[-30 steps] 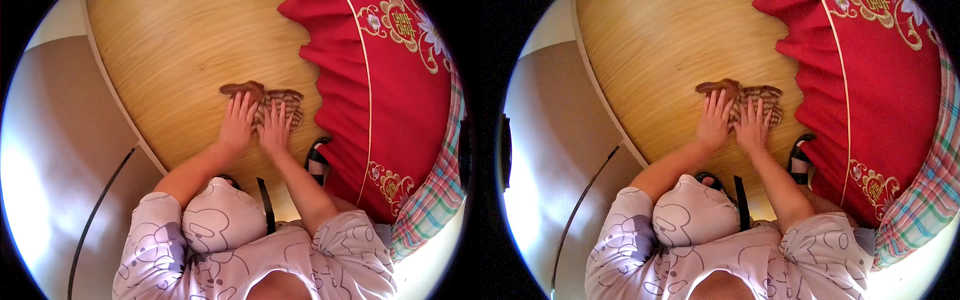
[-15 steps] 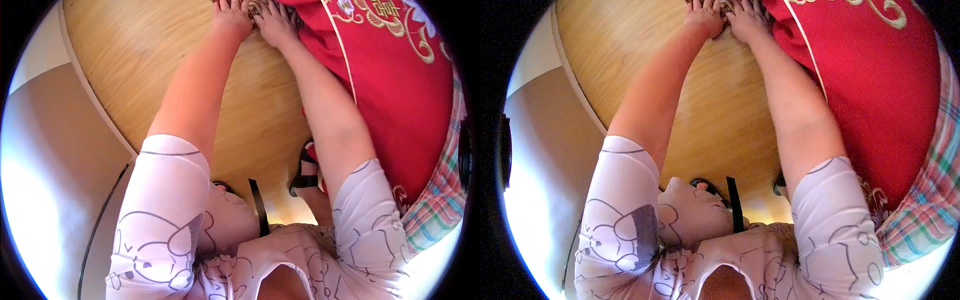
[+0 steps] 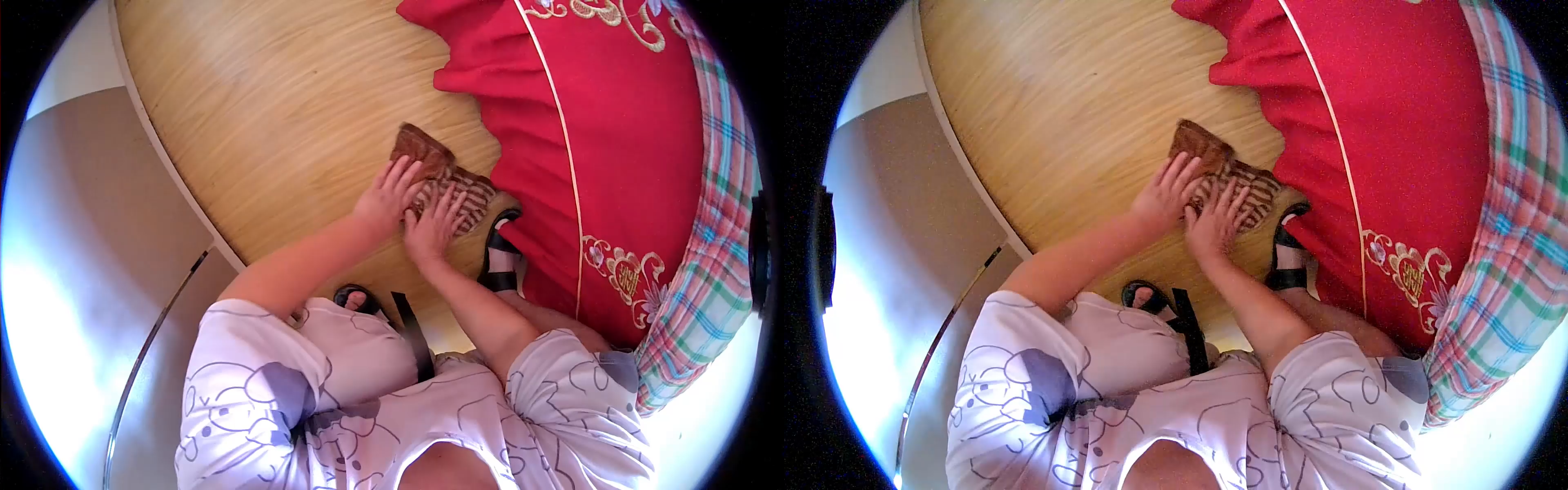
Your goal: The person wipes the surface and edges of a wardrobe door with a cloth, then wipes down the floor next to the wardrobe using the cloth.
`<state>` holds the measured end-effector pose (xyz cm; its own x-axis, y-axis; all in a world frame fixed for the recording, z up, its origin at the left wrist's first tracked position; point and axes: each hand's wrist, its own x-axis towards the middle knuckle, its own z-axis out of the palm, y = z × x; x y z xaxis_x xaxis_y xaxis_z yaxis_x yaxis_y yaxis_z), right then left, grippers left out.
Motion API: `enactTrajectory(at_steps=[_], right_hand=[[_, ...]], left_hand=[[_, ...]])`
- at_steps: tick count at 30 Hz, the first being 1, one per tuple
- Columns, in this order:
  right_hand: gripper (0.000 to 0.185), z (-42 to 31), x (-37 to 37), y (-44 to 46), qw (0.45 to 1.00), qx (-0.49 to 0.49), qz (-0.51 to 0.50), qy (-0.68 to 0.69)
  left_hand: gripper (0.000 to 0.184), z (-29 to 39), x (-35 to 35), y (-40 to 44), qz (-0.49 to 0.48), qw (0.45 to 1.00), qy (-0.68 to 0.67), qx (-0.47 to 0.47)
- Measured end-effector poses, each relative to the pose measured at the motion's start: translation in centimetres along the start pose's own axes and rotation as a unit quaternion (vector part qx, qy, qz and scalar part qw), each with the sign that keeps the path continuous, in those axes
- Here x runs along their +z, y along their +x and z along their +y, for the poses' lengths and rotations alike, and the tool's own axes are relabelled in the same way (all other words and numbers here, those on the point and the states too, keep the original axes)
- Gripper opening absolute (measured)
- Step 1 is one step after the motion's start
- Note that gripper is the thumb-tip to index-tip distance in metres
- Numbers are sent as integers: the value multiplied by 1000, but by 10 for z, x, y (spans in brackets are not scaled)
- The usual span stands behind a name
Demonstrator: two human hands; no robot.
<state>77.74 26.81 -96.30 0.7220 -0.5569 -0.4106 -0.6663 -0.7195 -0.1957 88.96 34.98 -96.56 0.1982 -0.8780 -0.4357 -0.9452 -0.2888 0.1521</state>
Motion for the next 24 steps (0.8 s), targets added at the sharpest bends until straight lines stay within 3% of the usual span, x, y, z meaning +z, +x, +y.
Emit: enactTrajectory(at_steps=[4, 8, 10, 12, 13, 14, 16, 18, 20, 24], right_hand=[[65, -24, -5, 46, 996, -84, 15, 10], [62, -59, -25, 147, 972, -214, 94, -22], [59, -86, -35, 204, 961, -243, 132, -6], [58, -109, -49, 255, 950, -265, 158, -44], [55, -128, -84, 263, 976, -212, 19, -44], [53, -129, -79, 271, 971, -229, 57, -44], [51, -121, -68, 271, 962, -252, 100, -45], [58, -110, -55, 263, 955, -271, 120, -25], [56, -95, -47, 227, 964, -247, 96, -25], [55, -60, -26, 128, 962, -262, 25, -74]], left_hand=[[63, -36, -16, -4, -11, 999, 5, -31], [65, -104, -30, 38, 53, 981, 1, -185], [68, -154, -21, 68, 173, 961, 20, -215], [66, -196, -39, 96, 154, 953, 76, -248], [70, -213, -36, 118, 129, 946, 30, -295], [73, -221, -27, 129, 118, 939, 66, -315], [76, -213, -29, 125, 111, 928, 103, -340], [67, -188, -53, 101, 76, 949, 74, -298], [68, -157, -53, 79, 38, 957, 75, -279], [69, -77, -18, 10, 66, 968, -22, -241]])
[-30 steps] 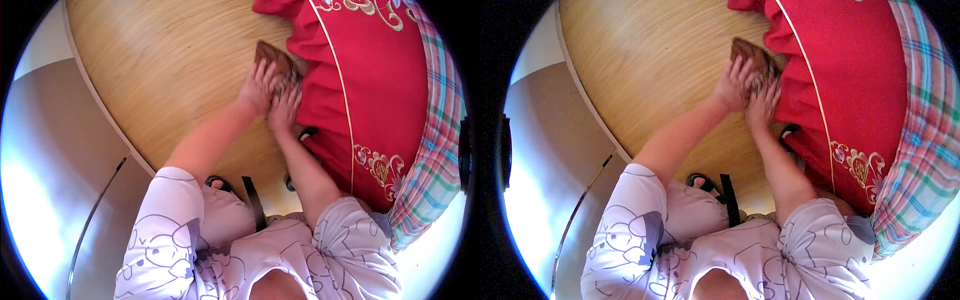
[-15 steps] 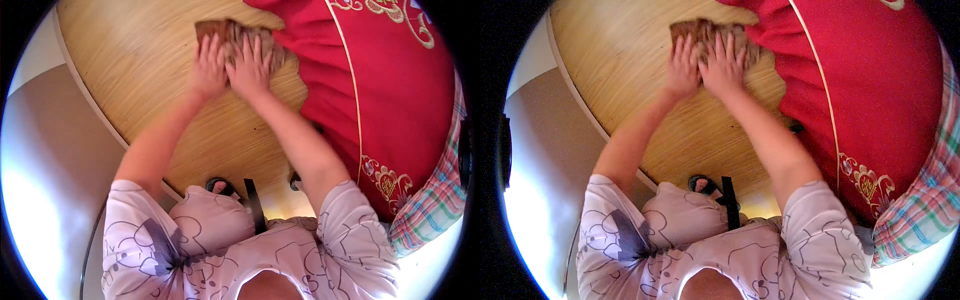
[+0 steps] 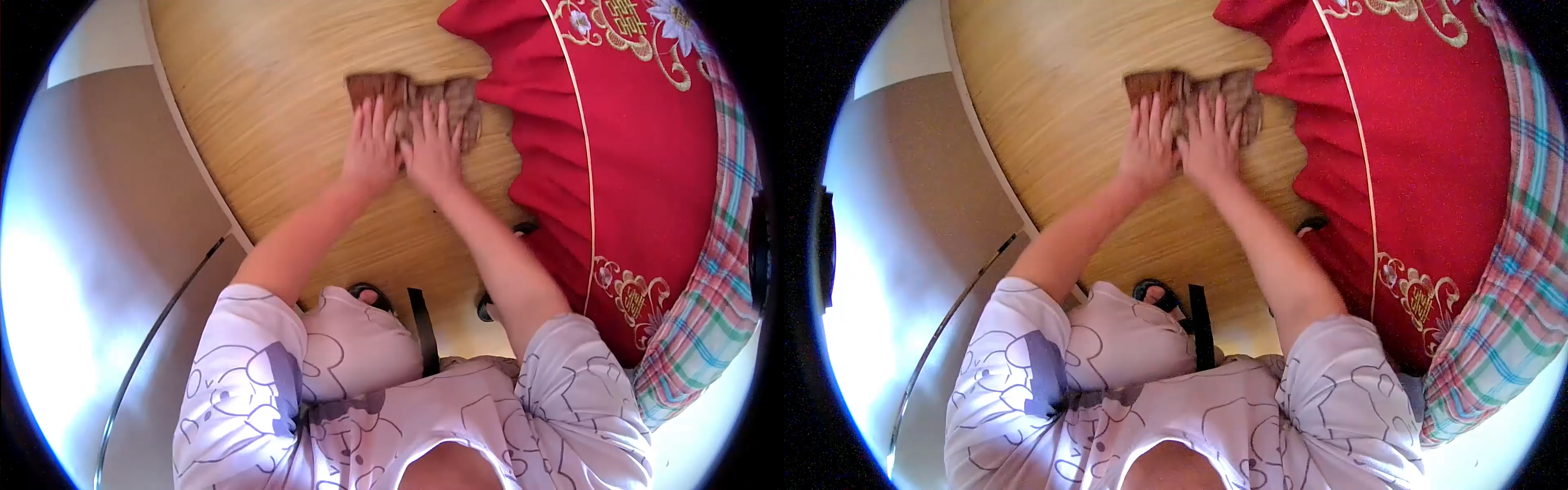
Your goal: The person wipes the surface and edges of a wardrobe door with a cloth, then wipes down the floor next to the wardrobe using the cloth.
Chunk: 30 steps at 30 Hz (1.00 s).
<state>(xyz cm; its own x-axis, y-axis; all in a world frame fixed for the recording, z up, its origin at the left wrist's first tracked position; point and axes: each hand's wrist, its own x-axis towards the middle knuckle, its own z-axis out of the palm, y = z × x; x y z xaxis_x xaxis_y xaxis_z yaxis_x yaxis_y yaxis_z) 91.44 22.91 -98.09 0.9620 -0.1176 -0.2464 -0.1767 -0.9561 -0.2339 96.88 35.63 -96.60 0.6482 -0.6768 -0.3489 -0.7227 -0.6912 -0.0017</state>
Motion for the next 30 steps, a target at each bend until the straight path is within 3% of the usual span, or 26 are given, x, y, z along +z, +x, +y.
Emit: enactTrajectory(at_steps=[3, 5, 9, 12, 14, 19, 23, 25, 27, 29, 30], right_hand=[[55, -25, 11, -67, 997, -43, -66, -5], [56, -45, 13, -81, 991, -86, -97, 28], [56, -55, 3, -33, 984, -131, -120, 15], [54, -65, -3, 22, 977, -197, -85, -11], [54, -81, -3, 67, 978, -205, -31, -21], [56, -125, -12, 157, 981, -189, -6, -50], [59, -133, -17, 151, 980, -174, -20, -95], [58, -132, -14, 115, 976, -194, -68, -68], [60, -134, -13, 74, 969, -218, -100, -55], [62, -142, -12, 34, 957, -240, -154, -56], [62, -144, -11, 19, 956, -248, -148, -57]], left_hand=[[71, 9, 28, -84, 8, 993, -115, 9], [74, 6, 38, -118, -10, 982, -184, -38], [71, -8, 31, -103, -12, 984, -150, -97], [70, -44, 27, -75, 3, 987, -101, -124], [70, -80, 30, -47, 69, 983, -85, -149], [65, -154, 11, 2, 2, 977, 1, -214], [65, -148, 12, -1, 12, 966, -57, -250], [67, -127, 20, -33, -16, 957, -90, -276], [76, -104, 33, -77, 29, 943, -165, -289], [80, -74, 47, -124, -3, 939, -155, -305], [81, -59, 45, -144, -63, 932, -162, -318]])
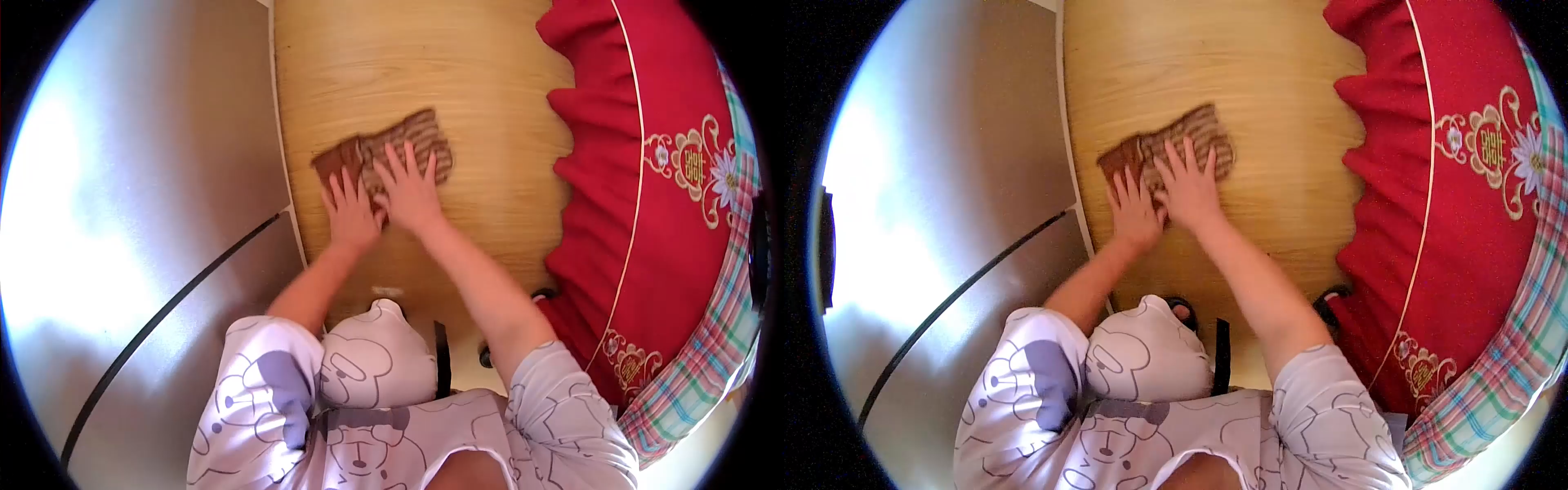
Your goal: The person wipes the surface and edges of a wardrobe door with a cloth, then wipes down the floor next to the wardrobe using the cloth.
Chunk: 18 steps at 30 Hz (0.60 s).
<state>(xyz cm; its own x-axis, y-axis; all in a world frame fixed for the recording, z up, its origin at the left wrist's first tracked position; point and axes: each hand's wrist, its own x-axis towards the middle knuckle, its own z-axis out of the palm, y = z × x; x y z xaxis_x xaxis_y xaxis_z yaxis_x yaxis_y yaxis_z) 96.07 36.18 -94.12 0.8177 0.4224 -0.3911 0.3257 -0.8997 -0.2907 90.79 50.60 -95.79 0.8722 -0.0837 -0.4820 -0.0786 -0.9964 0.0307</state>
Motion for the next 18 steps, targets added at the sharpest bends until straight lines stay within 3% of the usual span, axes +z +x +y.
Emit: enactTrajectory(at_steps=[1, 7, 9, 11, 18], right_hand=[[63, -8, 5, -9, 1000, -2, -16, 12], [66, -10, 11, -10, 999, -16, 24, 39], [68, -14, -3, -10, 998, 2, -66, 5], [69, -17, -7, -9, 998, 5, -67, 5], [75, -19, -16, -13, 995, 5, -100, -14]], left_hand=[[81, -1, 2, -15, -57, 998, 10, -24], [79, 0, -15, -12, -137, 990, 9, -13], [79, -1, -10, -15, -106, 994, 23, -13], [79, -3, -5, -15, -80, 996, 39, -14], [78, 2, -26, -18, -132, 988, 86, -12]])
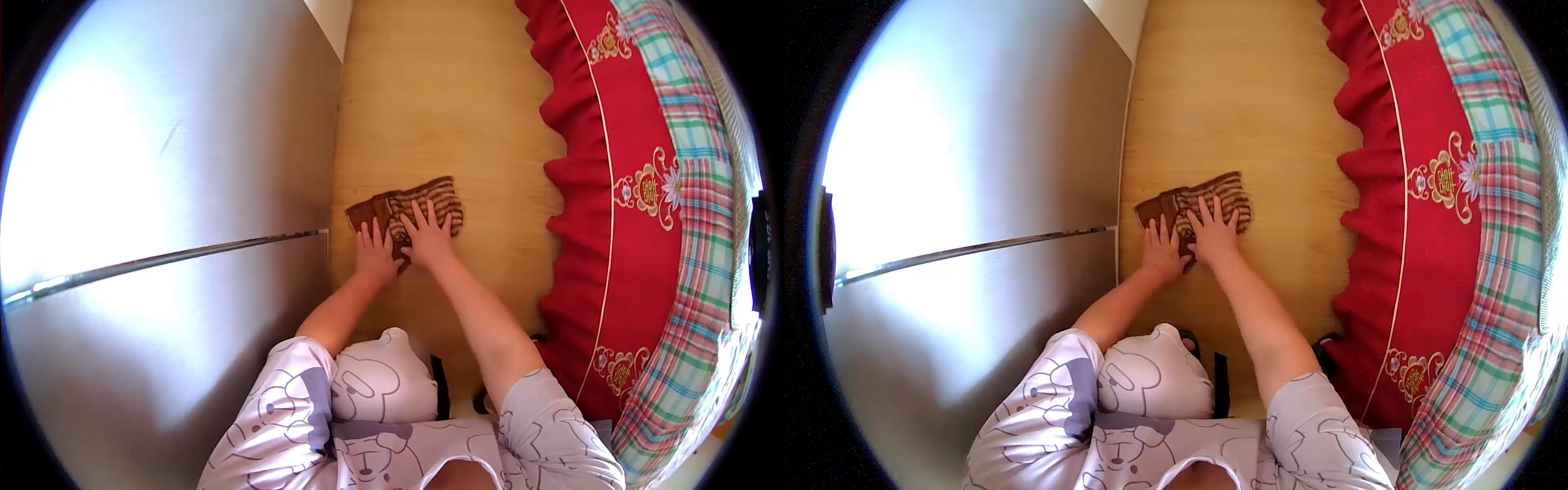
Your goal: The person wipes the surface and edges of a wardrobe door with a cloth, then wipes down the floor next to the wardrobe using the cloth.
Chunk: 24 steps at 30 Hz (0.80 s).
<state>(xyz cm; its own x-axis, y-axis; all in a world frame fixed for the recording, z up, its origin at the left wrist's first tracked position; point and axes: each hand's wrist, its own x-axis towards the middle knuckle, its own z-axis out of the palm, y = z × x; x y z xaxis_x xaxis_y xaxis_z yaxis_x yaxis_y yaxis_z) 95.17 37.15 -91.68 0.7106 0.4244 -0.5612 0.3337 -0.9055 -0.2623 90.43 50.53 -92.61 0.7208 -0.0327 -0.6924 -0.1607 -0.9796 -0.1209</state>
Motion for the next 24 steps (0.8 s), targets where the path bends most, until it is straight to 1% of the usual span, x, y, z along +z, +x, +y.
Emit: enactTrajectory(at_steps=[2, 7, 9, 13, 16, 18, 22, 24], right_hand=[[78, 4, 9, -1, 1000, -4, 15, 5], [76, 13, 18, -7, 999, -27, 24, -17], [74, 13, 18, -11, 1000, -26, -2, 3], [72, 16, 22, -16, 1000, -25, -8, -14], [69, 14, 25, -19, 1000, -23, -1, -3], [66, 11, 25, -23, 999, -13, 8, 35], [62, 9, 20, -33, 998, -7, -11, 62], [63, 11, 27, -34, 1000, -1, 18, 15]], left_hand=[[79, 1, -4, 0, -15, 999, 35, 5], [79, 2, -2, 5, -9, 998, 58, -1], [79, 2, -3, 2, -10, 998, 61, 1], [79, 4, -8, 3, -17, 998, 66, 3], [79, 2, -6, 3, -30, 997, 73, 7], [80, 0, -6, 2, -35, 996, 75, 15], [80, 1, -4, 3, -28, 996, 89, 13], [80, 1, -5, -2, -27, 996, 90, 13]])
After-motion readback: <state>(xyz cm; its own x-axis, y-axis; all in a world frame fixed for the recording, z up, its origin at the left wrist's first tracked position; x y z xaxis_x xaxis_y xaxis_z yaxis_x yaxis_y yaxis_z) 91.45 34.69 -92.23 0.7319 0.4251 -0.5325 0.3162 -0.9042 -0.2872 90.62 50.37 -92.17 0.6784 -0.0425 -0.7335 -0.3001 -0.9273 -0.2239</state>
